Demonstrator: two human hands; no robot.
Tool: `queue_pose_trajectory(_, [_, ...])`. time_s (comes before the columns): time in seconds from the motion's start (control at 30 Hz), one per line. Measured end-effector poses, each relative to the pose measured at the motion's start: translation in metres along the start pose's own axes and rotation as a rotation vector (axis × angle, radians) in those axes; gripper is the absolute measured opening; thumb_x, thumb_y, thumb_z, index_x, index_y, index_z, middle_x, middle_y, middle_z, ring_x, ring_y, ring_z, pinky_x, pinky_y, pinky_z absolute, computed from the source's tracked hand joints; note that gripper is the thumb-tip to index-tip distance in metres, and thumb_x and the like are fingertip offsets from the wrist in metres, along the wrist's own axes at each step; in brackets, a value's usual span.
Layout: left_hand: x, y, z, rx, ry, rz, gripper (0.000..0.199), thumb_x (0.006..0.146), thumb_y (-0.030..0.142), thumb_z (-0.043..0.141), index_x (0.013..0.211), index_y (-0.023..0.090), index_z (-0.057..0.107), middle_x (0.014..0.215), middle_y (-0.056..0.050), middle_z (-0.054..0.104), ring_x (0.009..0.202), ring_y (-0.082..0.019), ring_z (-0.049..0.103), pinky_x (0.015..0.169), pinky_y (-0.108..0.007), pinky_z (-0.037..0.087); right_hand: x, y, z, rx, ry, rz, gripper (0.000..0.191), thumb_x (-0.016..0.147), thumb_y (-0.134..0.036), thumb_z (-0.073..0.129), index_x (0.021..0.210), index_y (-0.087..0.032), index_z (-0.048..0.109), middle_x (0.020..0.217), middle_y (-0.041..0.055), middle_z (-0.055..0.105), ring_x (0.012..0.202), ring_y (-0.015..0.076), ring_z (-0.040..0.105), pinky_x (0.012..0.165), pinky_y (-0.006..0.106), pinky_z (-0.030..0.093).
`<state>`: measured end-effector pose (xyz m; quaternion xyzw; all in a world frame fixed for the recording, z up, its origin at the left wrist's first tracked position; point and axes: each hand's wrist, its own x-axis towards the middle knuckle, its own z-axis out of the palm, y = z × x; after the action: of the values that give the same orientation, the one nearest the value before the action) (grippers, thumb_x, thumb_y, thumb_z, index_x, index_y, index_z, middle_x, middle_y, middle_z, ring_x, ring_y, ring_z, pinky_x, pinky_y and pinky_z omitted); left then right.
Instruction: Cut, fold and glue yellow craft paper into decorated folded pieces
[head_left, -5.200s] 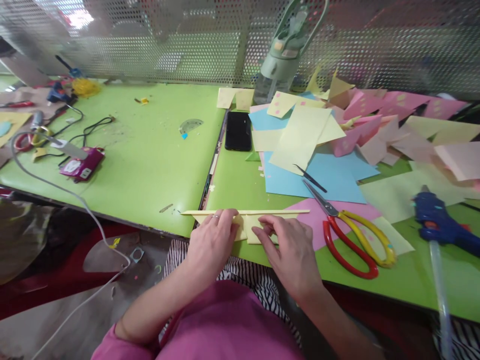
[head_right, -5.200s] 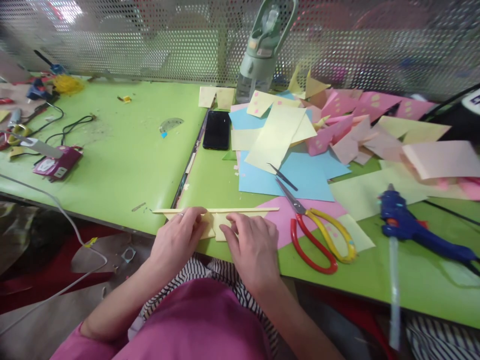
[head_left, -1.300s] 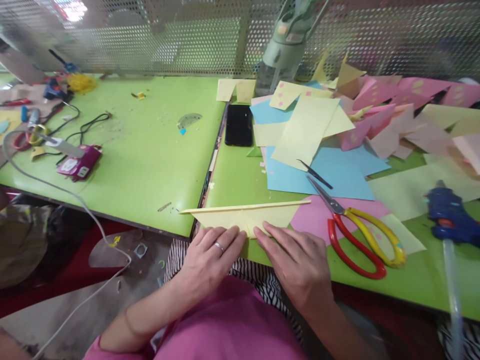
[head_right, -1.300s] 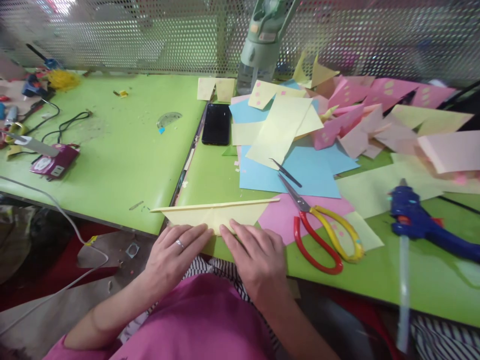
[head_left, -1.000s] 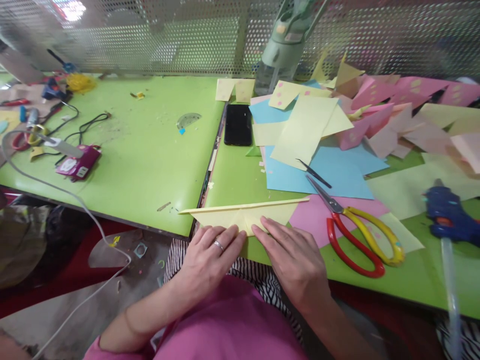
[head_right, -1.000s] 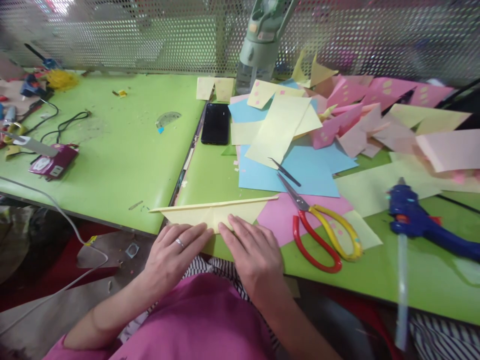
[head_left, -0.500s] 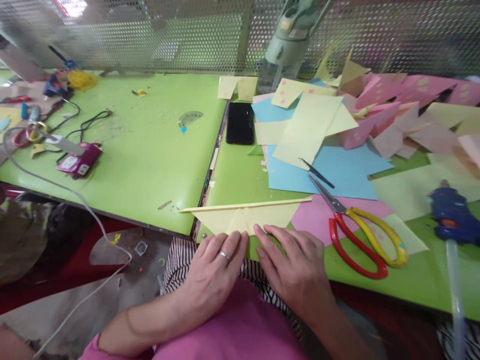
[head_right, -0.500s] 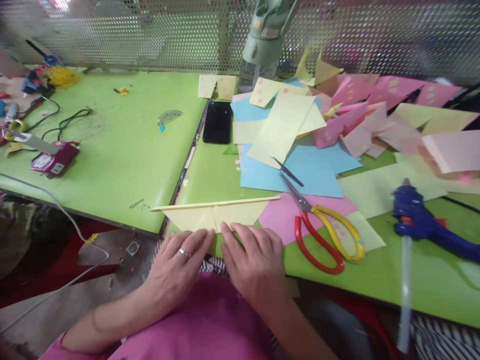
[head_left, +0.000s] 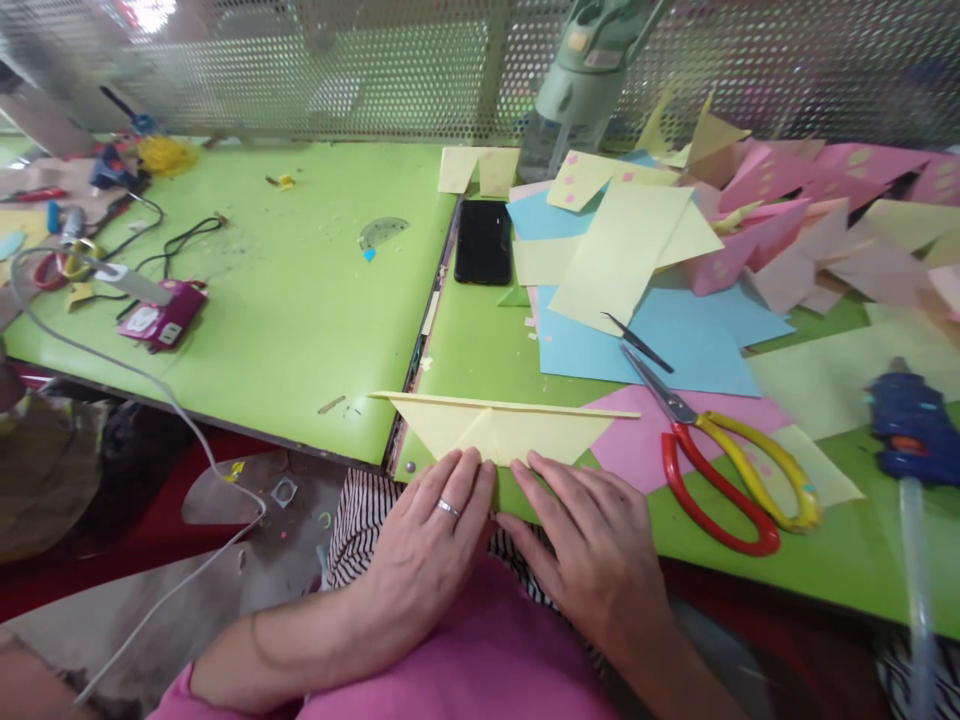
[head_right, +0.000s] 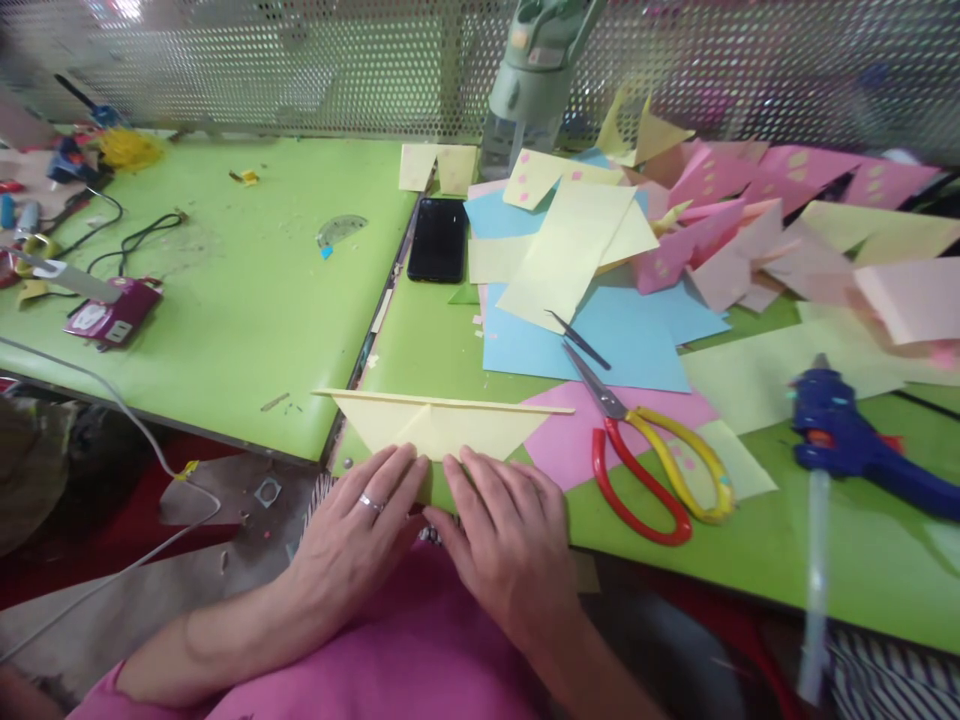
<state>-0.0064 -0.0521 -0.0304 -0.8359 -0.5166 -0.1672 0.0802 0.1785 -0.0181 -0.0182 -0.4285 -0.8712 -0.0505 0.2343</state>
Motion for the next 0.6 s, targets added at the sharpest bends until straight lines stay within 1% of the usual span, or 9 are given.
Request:
queue_pose_trajectory(0.1, [0.0037, -0.0026, -0.0015, -0.023, 0.014, 0.016, 0.036, 0.100, 0.023, 0.044, 0.130, 0.009, 0.056, 0.131, -0.013, 0.064, 0.123, -0.024, 0.058, 0.101, -0.037, 0.052, 0.0009, -0.0032, 0.0004, -0.013, -0.001, 0.016, 0.033, 0.094, -0.034, 0.061, 0.118, -0.013, 0.068, 0.111, 0.0133, 0.074, 0.097, 0.0252, 0.063, 0.090, 0.043, 0.043])
queue_pose_trajectory(0.23, [0.0049, -0.0024, -0.0017, -0.021, 0.054, 0.009, 0.039, 0.100, 0.031, 0.046, 0.129, 0.007, 0.057, 0.128, -0.015, 0.066, 0.120, -0.025, 0.060, 0.099, -0.036, 0.053, 0.0011, -0.0047, 0.0016, -0.037, -0.015, 0.027, 0.035, 0.094, -0.036, 0.060, 0.121, -0.015, 0.068, 0.111, 0.0133, 0.073, 0.098, 0.0256, 0.062, 0.090, 0.044, 0.043])
queue_pose_trajectory(0.43, [0.0040, -0.0023, -0.0009, -0.006, 0.052, 0.014, 0.037, 0.101, 0.028, 0.043, 0.129, 0.009, 0.057, 0.131, -0.013, 0.066, 0.122, -0.023, 0.059, 0.101, -0.034, 0.051, 0.0004, -0.0038, 0.0019, -0.037, -0.029, 0.032, 0.036, 0.095, -0.036, 0.058, 0.123, -0.016, 0.067, 0.112, 0.0136, 0.072, 0.100, 0.0261, 0.062, 0.091, 0.044, 0.044])
queue_pose_trajectory(0.6, [0.0056, -0.0035, -0.0015, -0.017, 0.087, 0.027, 0.035, 0.101, 0.026, 0.044, 0.126, 0.007, 0.059, 0.129, -0.011, 0.067, 0.121, -0.023, 0.060, 0.100, -0.034, 0.052, 0.0000, -0.0037, 0.0024, -0.023, -0.027, 0.038, 0.035, 0.095, -0.036, 0.057, 0.123, -0.017, 0.066, 0.112, 0.0130, 0.072, 0.100, 0.0261, 0.062, 0.091, 0.044, 0.043])
